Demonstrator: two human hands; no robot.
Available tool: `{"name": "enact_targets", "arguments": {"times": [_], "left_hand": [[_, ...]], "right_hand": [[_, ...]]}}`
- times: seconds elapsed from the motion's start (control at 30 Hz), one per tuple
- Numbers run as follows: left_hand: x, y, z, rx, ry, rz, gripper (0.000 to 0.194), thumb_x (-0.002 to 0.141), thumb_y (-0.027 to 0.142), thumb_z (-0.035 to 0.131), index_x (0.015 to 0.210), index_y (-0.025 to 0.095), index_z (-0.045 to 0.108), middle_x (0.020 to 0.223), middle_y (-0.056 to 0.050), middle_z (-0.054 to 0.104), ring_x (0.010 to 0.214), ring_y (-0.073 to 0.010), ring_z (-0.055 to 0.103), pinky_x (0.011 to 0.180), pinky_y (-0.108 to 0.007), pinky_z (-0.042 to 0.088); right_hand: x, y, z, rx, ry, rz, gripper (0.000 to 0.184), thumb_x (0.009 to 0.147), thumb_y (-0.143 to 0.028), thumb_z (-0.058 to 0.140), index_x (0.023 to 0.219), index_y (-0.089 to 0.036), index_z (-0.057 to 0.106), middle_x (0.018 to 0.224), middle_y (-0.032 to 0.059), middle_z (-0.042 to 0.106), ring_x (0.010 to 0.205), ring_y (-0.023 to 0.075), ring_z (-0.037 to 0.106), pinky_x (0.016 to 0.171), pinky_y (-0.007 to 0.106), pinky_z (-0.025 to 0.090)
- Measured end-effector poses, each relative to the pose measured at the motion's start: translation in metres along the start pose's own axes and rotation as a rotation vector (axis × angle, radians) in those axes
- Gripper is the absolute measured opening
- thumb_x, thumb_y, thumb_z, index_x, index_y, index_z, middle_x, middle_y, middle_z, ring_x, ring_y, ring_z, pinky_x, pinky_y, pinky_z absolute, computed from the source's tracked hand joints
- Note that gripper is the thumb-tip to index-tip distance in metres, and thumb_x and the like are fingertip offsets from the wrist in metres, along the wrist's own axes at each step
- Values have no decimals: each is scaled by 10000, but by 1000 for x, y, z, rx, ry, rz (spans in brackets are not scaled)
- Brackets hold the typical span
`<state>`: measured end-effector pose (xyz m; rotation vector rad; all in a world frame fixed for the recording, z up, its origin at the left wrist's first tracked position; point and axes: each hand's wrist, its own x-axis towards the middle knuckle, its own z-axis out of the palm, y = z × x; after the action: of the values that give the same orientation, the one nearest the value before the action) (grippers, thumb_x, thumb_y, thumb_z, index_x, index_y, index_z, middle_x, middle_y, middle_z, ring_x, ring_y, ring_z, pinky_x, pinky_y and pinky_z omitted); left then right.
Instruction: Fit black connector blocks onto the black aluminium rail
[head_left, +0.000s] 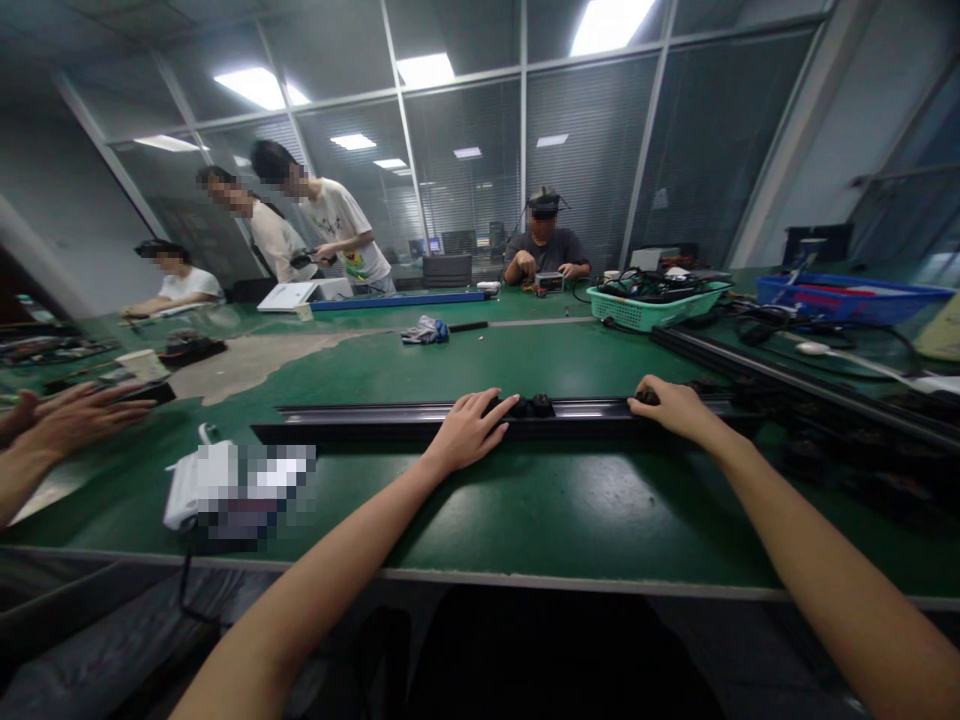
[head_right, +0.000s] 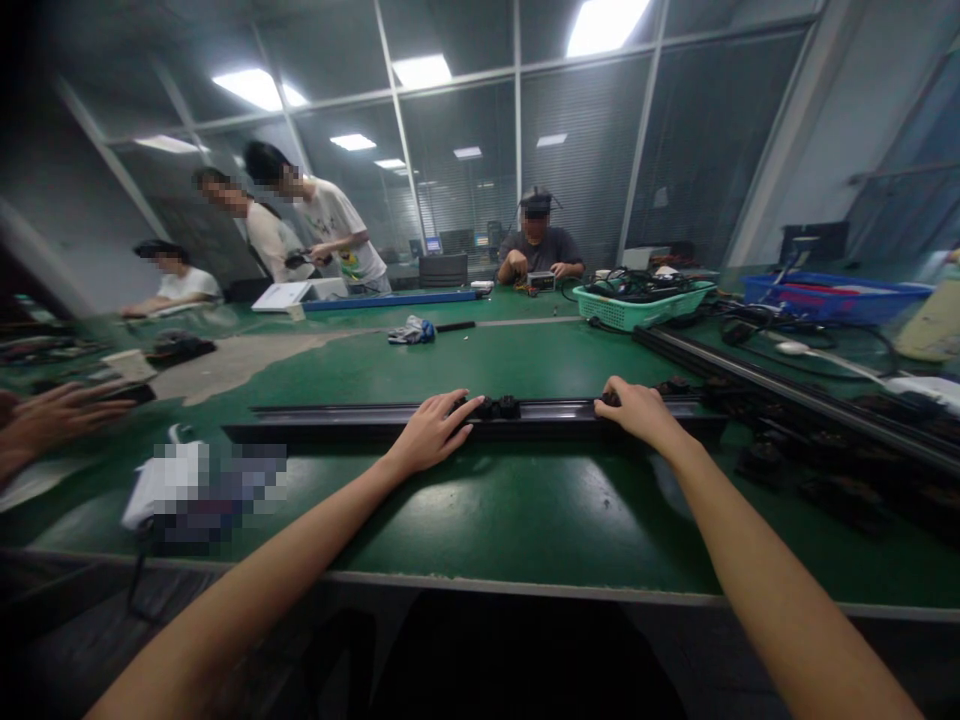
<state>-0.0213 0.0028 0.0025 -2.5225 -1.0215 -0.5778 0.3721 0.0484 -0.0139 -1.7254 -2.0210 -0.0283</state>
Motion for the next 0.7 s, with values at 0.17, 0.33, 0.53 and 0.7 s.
{"name": "enact_targets", "arguments": {"times": [0.17,0.33,0.53,0.7], "left_hand": [[0,-1,1,-1,4,1,513,1010,375,359,1511,264,352,1432,-118,456,1292,-262,462,1089,-446,383],[-1,-1,1,-2,-1,-2,514,1012,377,357,1511,255,353,1433,-121,454,1288,-260,464,1095,-446,375],[-1,-1,1,-4,0,1,513,1014,377,350,1515,267,342,1431,-116,454,1295,-257,459,1099,-449,371],[0,0,2,12,-4,3,513,1015,377,350,1514,257,347,1438,-120,446,1291,-260,460,1097,-441,373]], "right_hand": [[-1,-1,1,-56,9,-15,245,832,-468,527,875,-231,570,806,63,690,783,256,640,726,338,410],[0,0,-1,-99,-38,-5,281,846,-500,509,905,-232,573,843,67,697,821,270,645,745,351,396],[0,2,-4,-128,-38,-4,282,835,-503,522,894,-233,576,825,61,692,800,260,641,724,341,390],[0,4,-4,-108,-30,4,260,831,-482,524,888,-234,580,822,61,696,795,256,641,721,341,393]]}}
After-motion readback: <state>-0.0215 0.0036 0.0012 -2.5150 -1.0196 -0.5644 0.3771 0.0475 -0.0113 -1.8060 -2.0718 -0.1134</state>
